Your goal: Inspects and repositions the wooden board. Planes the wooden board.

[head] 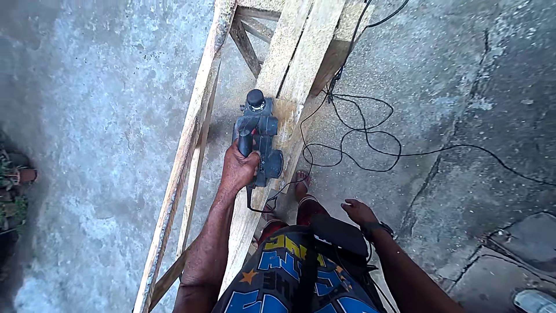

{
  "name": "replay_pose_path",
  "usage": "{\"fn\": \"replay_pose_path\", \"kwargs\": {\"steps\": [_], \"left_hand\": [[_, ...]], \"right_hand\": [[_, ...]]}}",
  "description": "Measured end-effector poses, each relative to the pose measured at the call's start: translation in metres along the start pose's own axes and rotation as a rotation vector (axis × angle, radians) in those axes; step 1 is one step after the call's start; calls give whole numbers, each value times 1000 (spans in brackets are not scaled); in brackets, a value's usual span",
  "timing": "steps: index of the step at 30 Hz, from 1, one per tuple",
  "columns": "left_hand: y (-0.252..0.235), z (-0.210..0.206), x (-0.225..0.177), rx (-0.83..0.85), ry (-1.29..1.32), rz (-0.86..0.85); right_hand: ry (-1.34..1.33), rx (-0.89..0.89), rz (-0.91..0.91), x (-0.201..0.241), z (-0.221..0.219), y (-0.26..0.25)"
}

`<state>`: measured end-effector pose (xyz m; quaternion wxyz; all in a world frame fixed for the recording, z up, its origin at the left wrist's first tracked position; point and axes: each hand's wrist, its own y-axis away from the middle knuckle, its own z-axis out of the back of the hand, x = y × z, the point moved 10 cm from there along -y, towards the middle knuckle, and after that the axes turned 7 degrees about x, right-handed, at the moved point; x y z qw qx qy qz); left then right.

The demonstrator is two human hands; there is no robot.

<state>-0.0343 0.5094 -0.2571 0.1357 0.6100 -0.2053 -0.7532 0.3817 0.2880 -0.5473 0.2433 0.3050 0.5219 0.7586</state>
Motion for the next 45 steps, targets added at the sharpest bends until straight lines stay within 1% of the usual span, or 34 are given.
{"fn": "replay_pose_path", "kwargs": {"steps": [6,10,14,16,19,22,25,29,33,36,38,42,45], "left_hand": [[-51,-13,-34,46,-40,-33],[-96,-17,-56,20,-10,-92],[-138,-17,-83,8,49,-122],[-147,-14,-94,-5,80,-153],[-123,-2,-106,-18,85,-207],[-68,18,-91,-23,59,-204],[3,40,-49,-54,53,-145],[84,61,21,-145,166,-87],[136,58,70,-178,228,-42],[147,49,85,-172,223,-8],[143,44,83,-156,207,-13],[116,42,66,-141,183,-19],[85,40,48,-126,155,-26]], "right_hand": [[-84,-27,-14,-18,20,-7],[-131,-51,2,-29,28,-7],[-115,-76,-1,-37,36,-5],[-111,-89,2,-35,38,-2],[-133,-112,30,-24,38,2],[-120,-111,59,-13,25,5],[-95,-92,68,-6,5,9],[-15,-40,66,-4,-28,15],[65,6,22,-12,-52,14],[91,17,16,-1,-58,14],[96,15,37,12,-56,17],[87,-3,92,37,-45,18],[45,-25,98,39,-32,13]]}}
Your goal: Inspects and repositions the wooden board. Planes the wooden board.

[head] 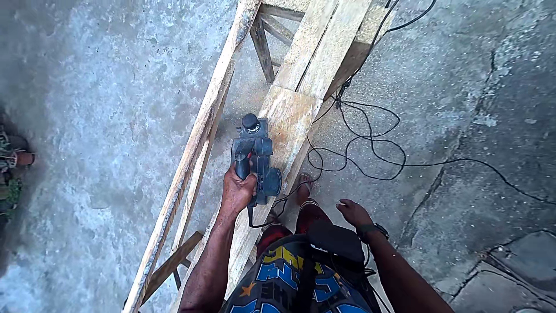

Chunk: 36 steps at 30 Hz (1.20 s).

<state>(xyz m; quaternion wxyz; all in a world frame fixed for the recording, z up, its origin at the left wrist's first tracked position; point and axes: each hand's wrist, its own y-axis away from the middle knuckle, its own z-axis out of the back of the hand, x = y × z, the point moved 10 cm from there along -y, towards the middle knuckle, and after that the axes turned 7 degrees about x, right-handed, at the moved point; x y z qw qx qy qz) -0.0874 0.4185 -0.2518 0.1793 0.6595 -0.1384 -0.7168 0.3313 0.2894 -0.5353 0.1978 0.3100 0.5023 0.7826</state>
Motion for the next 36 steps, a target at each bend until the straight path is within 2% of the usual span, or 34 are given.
{"fn": "replay_pose_path", "kwargs": {"steps": [7,14,19,22,25,32,36], "left_hand": [[-86,-25,-35,32,-65,34],[-166,-58,-80,85,-96,-55],[-193,-78,-101,121,-64,-84],[-174,-80,-104,156,-78,-128],[-123,-69,-93,175,-149,-109],[2,-34,-23,195,-217,-56],[48,-22,16,214,-238,-42]], "right_hand": [[-55,-1,-57,-38,23,-8],[-121,-21,-140,-80,40,-5],[-145,-37,-144,-87,45,-1],[-156,-57,-126,-82,46,0],[-139,-54,-95,-66,40,3],[-53,-13,-50,-33,3,5],[-39,3,-31,-21,-17,9]]}}
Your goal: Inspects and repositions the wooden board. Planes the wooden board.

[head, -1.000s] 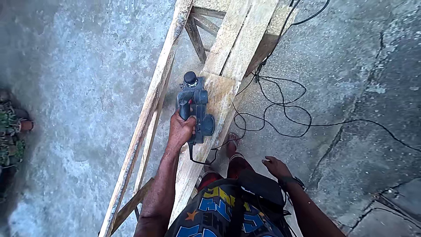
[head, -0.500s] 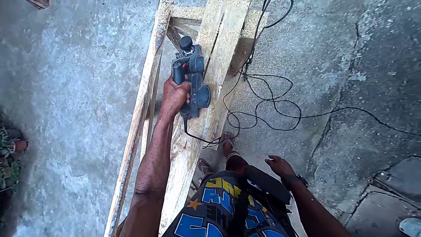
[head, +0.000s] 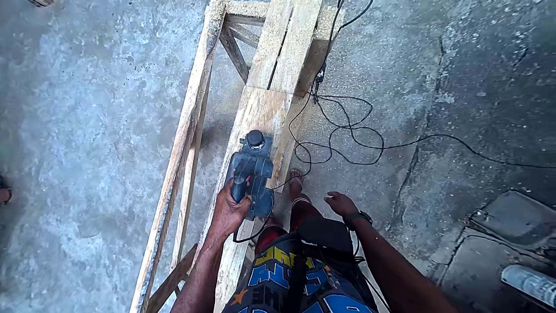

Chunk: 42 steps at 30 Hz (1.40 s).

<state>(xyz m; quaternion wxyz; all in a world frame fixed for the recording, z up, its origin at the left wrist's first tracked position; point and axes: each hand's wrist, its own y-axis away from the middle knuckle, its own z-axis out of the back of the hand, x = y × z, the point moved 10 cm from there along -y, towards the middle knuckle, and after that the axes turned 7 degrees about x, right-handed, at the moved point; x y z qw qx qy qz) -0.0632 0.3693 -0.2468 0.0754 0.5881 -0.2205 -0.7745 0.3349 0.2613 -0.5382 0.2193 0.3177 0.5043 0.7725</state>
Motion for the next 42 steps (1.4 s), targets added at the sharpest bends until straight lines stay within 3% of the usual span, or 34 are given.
{"fn": "replay_pose_path", "kwargs": {"steps": [6,18,36,42], "left_hand": [[6,-9,10,18,-19,31],[-103,-16,-54,43,-104,38],[-208,-23,-106,106,-85,27],[-251,-23,-127,49,5,-71]], "right_hand": [[-25,1,-31,-11,-8,2],[-131,-22,-61,-36,27,-14],[-170,-28,-97,-54,76,-26],[-139,-37,-57,-33,75,-26]]}}
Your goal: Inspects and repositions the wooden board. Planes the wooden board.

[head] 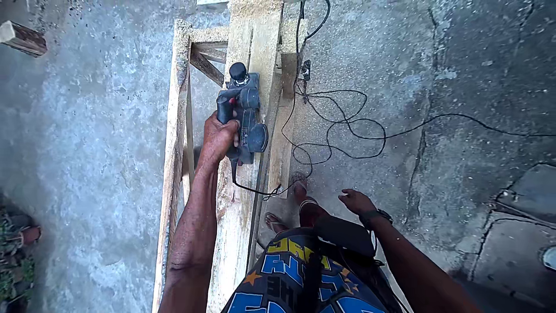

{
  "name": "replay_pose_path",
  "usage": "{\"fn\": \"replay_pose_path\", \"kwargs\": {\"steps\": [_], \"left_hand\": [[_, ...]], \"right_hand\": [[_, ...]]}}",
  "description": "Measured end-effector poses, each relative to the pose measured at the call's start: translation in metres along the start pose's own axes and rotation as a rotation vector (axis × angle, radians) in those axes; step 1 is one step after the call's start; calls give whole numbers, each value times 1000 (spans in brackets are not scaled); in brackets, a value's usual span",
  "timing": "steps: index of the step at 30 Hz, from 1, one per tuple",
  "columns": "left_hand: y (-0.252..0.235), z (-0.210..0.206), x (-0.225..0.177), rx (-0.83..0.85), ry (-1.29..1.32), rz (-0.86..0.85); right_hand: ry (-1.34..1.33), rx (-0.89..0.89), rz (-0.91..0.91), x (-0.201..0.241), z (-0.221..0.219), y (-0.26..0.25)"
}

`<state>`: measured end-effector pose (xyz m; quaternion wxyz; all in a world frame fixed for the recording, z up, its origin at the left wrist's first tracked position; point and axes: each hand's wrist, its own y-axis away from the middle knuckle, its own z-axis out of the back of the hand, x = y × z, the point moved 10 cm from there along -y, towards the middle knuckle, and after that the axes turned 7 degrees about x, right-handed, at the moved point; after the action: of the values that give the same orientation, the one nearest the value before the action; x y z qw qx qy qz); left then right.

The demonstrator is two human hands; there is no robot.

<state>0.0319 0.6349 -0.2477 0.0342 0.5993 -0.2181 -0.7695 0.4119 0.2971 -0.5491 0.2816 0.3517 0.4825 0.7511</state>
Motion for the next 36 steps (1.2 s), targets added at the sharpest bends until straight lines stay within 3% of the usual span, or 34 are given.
{"fn": "replay_pose_path", "kwargs": {"steps": [2,5,11,15,19,26,36], "left_hand": [[-10,6,-7,-52,37,-54],[14,26,-9,-98,74,-107],[134,50,27,-134,38,-14],[200,35,63,-121,14,27],[229,6,85,-53,32,64],[208,-19,81,-12,-7,77],[126,-30,45,15,-29,79]], "right_hand": [[-6,-13,31,12,1,5],[-52,-26,88,21,-11,13],[-22,42,10,-14,-49,12],[68,34,-36,-30,-56,19],[104,26,-38,-24,-62,25],[49,42,33,-3,-75,23],[-12,26,-21,-29,-41,5]]}}
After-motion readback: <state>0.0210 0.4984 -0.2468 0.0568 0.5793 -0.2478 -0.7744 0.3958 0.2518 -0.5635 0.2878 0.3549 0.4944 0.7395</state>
